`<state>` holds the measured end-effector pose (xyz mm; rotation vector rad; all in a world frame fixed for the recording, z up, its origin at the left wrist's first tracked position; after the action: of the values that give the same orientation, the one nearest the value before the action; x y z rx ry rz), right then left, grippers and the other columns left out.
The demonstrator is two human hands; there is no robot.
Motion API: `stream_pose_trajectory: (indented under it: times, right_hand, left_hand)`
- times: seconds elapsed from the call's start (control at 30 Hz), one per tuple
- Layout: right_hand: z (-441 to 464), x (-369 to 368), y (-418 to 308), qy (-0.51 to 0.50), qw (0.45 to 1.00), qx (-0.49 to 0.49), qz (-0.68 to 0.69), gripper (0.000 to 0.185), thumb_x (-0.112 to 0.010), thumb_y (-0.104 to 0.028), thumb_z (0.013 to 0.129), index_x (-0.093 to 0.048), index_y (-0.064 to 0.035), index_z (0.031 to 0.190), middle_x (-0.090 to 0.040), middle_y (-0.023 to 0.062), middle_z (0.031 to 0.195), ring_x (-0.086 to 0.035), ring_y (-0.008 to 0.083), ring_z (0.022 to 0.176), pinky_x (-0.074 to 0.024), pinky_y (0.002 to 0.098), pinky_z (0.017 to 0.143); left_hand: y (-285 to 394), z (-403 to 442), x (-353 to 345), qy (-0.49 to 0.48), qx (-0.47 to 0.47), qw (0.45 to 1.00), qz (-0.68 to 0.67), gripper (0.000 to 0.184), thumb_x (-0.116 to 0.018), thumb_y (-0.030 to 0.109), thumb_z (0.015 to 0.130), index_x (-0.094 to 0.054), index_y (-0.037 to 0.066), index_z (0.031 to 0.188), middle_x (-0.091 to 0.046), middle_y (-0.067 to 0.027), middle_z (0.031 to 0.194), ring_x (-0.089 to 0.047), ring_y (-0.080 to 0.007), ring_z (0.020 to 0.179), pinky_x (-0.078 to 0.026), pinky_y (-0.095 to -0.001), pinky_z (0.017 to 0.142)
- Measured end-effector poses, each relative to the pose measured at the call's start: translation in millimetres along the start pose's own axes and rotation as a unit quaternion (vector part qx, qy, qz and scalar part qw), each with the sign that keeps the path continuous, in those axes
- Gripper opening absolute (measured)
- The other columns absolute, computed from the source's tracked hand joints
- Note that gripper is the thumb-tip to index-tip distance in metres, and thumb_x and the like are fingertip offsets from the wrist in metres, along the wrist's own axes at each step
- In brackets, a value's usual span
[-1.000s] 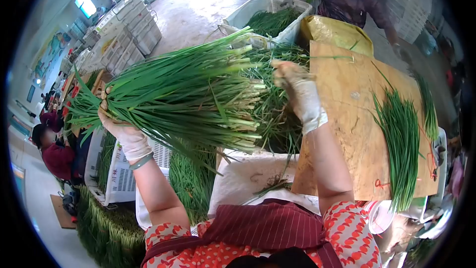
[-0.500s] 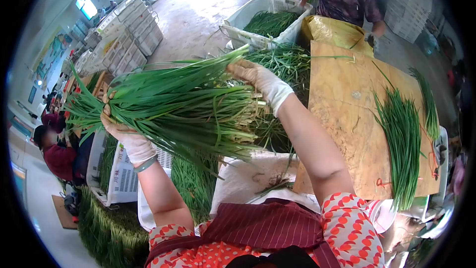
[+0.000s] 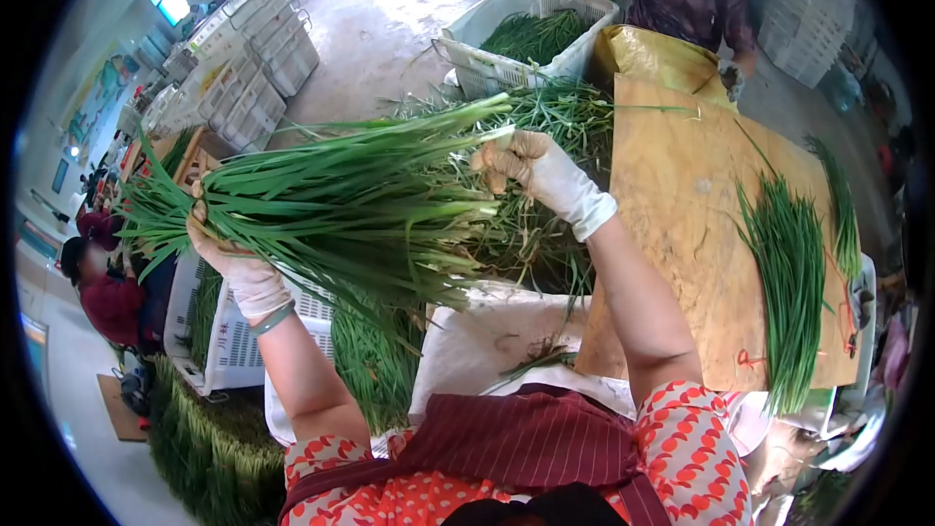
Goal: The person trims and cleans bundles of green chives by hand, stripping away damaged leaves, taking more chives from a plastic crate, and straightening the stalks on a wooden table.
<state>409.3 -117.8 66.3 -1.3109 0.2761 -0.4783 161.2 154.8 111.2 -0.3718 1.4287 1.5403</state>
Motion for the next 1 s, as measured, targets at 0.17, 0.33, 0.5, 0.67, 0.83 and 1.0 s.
stream_pose_trajectory:
  times: [0.17,0.33,0.5,0.67,0.83,1.0]
  right_hand:
    - [-22,82,32,0.138,0.99,0.004,0.003,0.019,-0.053,-0.021,0.089,-0.059,-0.0082,0.101,-0.061,0.0044,0.089,-0.057,0.0125,0.082,-0.0457,0.0269,0.074]
    - [-42,140,76,0.373,0.926,-0.059,0.015,0.045,-0.059,-0.022,0.086,-0.047,-0.0102,0.128,-0.056,0.0085,0.112,-0.054,0.0165,0.099,-0.043,0.0308,0.087]
    - [13,44,16,0.153,0.983,0.024,-0.096,0.052,-0.067,-0.02,0.081,-0.049,-0.011,0.128,-0.051,0.0126,0.124,-0.054,0.0131,0.1,-0.043,0.0235,0.087]
    - [48,-2,21,0.033,0.999,0.0,-0.014,0.048,-0.07,-0.011,0.078,-0.053,-0.0109,0.123,-0.055,0.0061,0.108,-0.054,0.0105,0.09,-0.0449,0.0231,0.082]
    - [35,29,45,0.204,0.968,-0.012,0.144,0.049,-0.067,-0.016,0.081,-0.049,-0.0083,0.125,-0.056,0.0025,0.105,-0.054,0.0118,0.093,-0.0444,0.0236,0.084]
    - [26,-32,16,-0.062,0.97,0.085,0.219,0.039,-0.06,-0.013,0.083,-0.053,-0.0047,0.12,-0.054,0.0077,0.121,-0.054,0.0185,0.108,-0.0417,0.0291,0.095]
  left_hand:
    - [14,-1,-6,-0.08,-0.018,0.996,-0.04,0.028,-0.046,0.032,0.087,-0.057,0.011,0.103,-0.059,-0.0067,0.111,-0.054,-0.0246,0.105,-0.043,-0.0445,0.093]
    - [22,4,0,-0.087,-0.034,0.995,-0.022,0.028,-0.047,0.033,0.087,-0.056,0.011,0.102,-0.059,-0.0059,0.108,-0.053,-0.026,0.106,-0.041,-0.0459,0.095]
    - [15,-7,-23,-0.122,-0.032,0.991,-0.045,0.031,-0.048,0.035,0.086,-0.056,0.009,0.101,-0.057,-0.0068,0.111,-0.051,-0.0277,0.109,-0.039,-0.0474,0.096]
    - [26,-6,-14,-0.047,-0.091,0.995,0.01,0.04,-0.048,0.038,0.086,-0.051,0.011,0.116,-0.055,-0.0082,0.115,-0.05,-0.0276,0.11,-0.039,-0.0482,0.097]
    - [36,4,-11,-0.22,-0.052,0.973,-0.034,0.045,-0.047,0.041,0.086,-0.049,0.011,0.12,-0.054,-0.0082,0.117,-0.05,-0.027,0.11,-0.039,-0.0479,0.096]
    - [44,15,0,-0.308,-0.062,0.949,-0.031,0.042,-0.042,0.041,0.089,-0.051,0.011,0.116,-0.054,-0.0072,0.117,-0.052,-0.025,0.107,-0.041,-0.049,0.095]
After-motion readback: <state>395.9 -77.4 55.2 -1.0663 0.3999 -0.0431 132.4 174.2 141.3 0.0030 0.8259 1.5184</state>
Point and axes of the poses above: each hand's wrist, its own z-axis towards the middle knuckle, its own x-axis out of the back of the hand, y = z × x, the point moved 10 cm from there along z, towards the middle knuckle
